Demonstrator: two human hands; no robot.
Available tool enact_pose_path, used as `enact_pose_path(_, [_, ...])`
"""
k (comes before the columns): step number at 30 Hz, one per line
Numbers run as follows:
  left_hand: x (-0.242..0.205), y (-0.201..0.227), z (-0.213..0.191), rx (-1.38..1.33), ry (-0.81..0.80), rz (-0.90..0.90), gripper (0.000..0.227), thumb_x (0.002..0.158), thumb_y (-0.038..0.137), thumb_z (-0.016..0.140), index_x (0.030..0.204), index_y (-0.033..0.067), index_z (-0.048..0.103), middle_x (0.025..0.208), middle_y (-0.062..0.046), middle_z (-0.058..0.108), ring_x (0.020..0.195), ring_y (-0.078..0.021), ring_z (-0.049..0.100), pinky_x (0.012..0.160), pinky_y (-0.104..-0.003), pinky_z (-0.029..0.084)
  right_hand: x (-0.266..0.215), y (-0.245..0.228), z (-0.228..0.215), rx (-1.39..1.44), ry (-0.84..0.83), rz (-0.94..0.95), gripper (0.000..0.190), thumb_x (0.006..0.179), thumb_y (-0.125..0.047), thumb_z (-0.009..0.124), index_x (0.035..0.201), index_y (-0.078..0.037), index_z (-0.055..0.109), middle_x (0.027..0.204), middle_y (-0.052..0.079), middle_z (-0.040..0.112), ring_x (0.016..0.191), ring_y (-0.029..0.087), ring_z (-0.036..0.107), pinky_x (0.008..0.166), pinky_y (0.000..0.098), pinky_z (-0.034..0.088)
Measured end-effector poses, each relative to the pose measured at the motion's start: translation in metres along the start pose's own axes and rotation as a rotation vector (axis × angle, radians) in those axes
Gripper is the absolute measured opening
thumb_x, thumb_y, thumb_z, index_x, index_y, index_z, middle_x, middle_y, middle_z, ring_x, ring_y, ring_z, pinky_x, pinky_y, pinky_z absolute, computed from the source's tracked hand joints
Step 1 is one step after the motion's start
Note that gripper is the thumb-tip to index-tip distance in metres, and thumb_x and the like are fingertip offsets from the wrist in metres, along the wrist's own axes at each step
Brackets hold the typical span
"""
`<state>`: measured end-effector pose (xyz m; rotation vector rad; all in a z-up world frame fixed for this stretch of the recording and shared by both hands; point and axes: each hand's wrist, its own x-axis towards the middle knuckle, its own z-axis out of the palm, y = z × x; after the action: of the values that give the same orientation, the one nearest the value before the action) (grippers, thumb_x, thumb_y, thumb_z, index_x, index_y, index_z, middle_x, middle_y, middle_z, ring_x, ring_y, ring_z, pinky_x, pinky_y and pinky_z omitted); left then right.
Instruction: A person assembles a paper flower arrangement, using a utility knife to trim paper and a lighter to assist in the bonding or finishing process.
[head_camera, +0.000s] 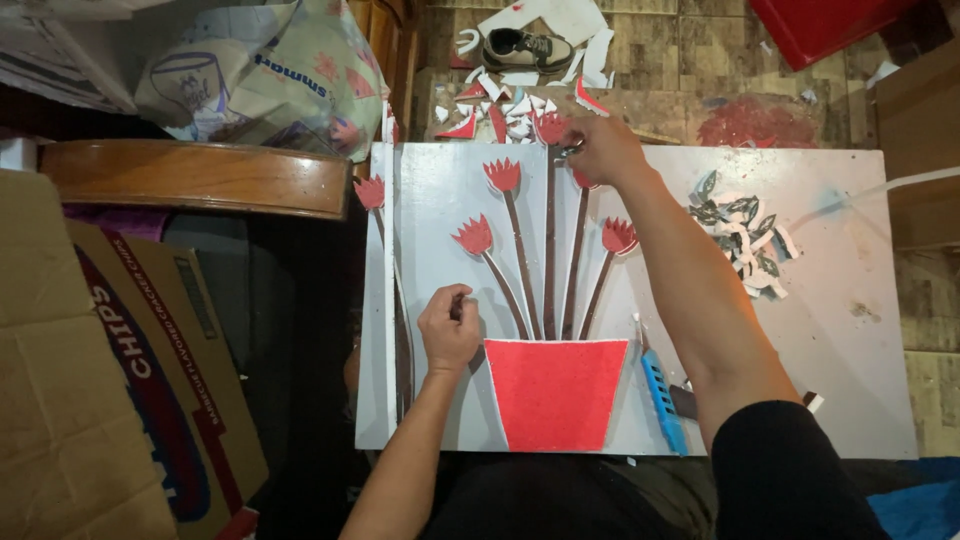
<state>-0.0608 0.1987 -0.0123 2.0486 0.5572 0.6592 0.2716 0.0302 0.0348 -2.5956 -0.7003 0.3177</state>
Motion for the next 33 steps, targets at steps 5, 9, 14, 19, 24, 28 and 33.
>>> enact_pose_path(5, [0.001,0.003,-0.002,-0.019,-0.01,0.0,0.014,0.087,0.003,0.061,0.088,0.0125,0.07,0.067,-0.008,0.068,0.057,-0.0232,0.065,0.051,-0.032,0.055,0.001,-0.013,-0.001,-0.003,-0.017,0.085,0.038,0.072,-0.019,0.074,0.11,-0.022,0.072,0.105,0.006,0.075,0.107,0.038,0.07,0.09,0.0543,0.055])
enact_pose_path(9, [0.002,0.006,-0.003,-0.017,-0.021,-0.006,0.012,0.087,0.004,0.061,0.087,0.013,0.07,0.066,-0.008,0.067,0.057,-0.0219,0.064,0.051,-0.031,0.054,0.006,-0.009,0.004,0.031,-0.015,0.073,0.035,0.072,-0.019,0.077,0.106,-0.019,0.067,0.102,0.011,0.073,0.106,0.043,0.069,0.088,0.0558,0.055])
enact_pose_path(14, [0.001,0.007,-0.003,-0.013,-0.025,0.001,0.013,0.087,0.003,0.062,0.087,0.0125,0.07,0.067,-0.009,0.067,0.058,-0.0241,0.065,0.05,-0.033,0.055,0.003,-0.011,0.005,0.054,-0.006,0.053,0.037,0.075,-0.016,0.077,0.109,-0.011,0.064,0.101,0.021,0.072,0.106,0.049,0.067,0.09,0.0581,0.053])
enact_pose_path(19, [0.002,0.01,-0.005,-0.012,-0.029,0.014,0.012,0.087,0.002,0.062,0.086,0.012,0.069,0.066,-0.009,0.067,0.057,-0.0239,0.064,0.05,-0.032,0.054,-0.005,-0.021,-0.003,0.13,0.036,0.011,0.032,0.076,-0.017,0.079,0.102,-0.009,0.062,0.095,0.019,0.073,0.101,0.049,0.069,0.084,0.0561,0.054])
enact_pose_path(24, [0.001,0.009,-0.005,0.002,-0.023,0.027,0.013,0.087,0.001,0.062,0.087,0.0121,0.069,0.068,-0.008,0.067,0.058,-0.0247,0.065,0.051,-0.033,0.055,0.004,-0.002,0.01,0.08,0.022,0.036,0.044,0.076,-0.021,0.081,0.114,-0.009,0.062,0.098,0.022,0.073,0.103,0.048,0.069,0.087,0.0573,0.055])
enact_pose_path(28, [-0.002,0.001,-0.002,-0.049,0.008,0.165,0.018,0.087,0.0,0.055,0.093,0.0061,0.07,0.079,-0.005,0.064,0.063,-0.0169,0.058,0.057,-0.03,0.048,-0.013,-0.017,-0.024,0.22,-0.065,0.148,0.041,0.078,-0.013,0.082,0.095,-0.018,0.044,0.092,0.003,0.053,0.082,0.022,0.049,0.062,0.0405,0.036])
enact_pose_path(33, [-0.001,0.004,-0.005,-0.035,-0.005,0.162,0.02,0.09,-0.001,0.054,0.097,0.0057,0.07,0.086,-0.007,0.065,0.069,-0.0208,0.06,0.06,-0.033,0.047,-0.03,0.036,-0.062,0.203,0.116,0.283,0.016,0.102,-0.014,0.061,0.116,-0.011,0.066,0.11,0.009,0.071,0.1,0.026,0.066,0.087,0.044,0.052])
